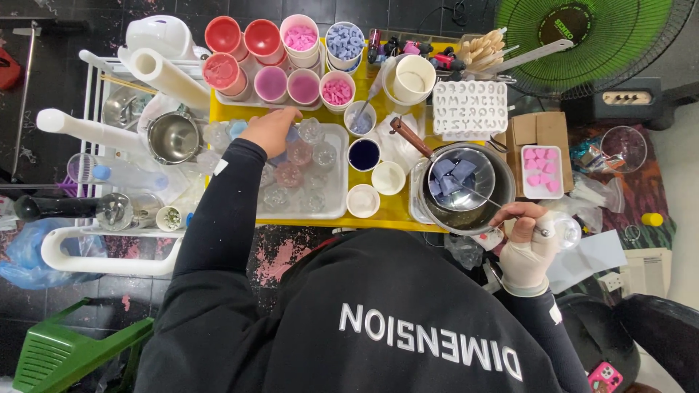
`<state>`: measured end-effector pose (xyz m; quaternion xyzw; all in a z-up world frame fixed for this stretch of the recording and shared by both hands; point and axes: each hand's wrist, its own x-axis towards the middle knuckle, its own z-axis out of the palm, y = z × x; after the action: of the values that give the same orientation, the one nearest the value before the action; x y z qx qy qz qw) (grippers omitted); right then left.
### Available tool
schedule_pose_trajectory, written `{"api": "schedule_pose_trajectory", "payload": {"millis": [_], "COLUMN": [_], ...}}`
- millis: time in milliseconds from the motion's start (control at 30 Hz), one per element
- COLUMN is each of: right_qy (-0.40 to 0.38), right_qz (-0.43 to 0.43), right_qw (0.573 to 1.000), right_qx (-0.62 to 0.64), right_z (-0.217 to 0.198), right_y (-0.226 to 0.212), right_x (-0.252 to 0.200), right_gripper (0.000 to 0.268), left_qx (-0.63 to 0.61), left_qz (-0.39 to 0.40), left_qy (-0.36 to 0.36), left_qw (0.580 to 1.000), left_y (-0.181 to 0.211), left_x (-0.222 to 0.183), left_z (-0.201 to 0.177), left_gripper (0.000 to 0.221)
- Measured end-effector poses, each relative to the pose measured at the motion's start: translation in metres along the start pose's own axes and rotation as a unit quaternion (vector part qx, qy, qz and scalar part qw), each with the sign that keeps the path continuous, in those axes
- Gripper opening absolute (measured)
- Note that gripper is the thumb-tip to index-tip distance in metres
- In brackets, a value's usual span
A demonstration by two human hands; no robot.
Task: Adding various colors of wax pieces to a melting pot and stirring them using tweezers and a rod.
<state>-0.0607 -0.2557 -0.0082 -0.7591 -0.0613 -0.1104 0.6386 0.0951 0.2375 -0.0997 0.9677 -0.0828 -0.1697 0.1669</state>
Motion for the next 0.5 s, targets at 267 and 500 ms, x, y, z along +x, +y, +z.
{"api": "schedule_pose_trajectory", "payload": {"millis": [267,500], "right_qy": [-0.017,-0.007], "right_qz": [0.034,0.084], "right_qw": [0.997,0.989], "right_qx": [0.073,0.124], "right_z": [0.0,-0.003], "right_y": [0.002,0.005], "right_x": [0.001,-0.002], "right_gripper": [0.036,0.038], "left_qx": [0.05,0.022], "left_qz": [-0.018,-0.01], "left_qy": [-0.016,0.003], "left_qw": [0.998,1.0], "left_y": [0.015,0.008], "left_x": [0.007,0.008], "left_z": [-0.007,-0.002], "left_gripper": [0.058,0.061]}}
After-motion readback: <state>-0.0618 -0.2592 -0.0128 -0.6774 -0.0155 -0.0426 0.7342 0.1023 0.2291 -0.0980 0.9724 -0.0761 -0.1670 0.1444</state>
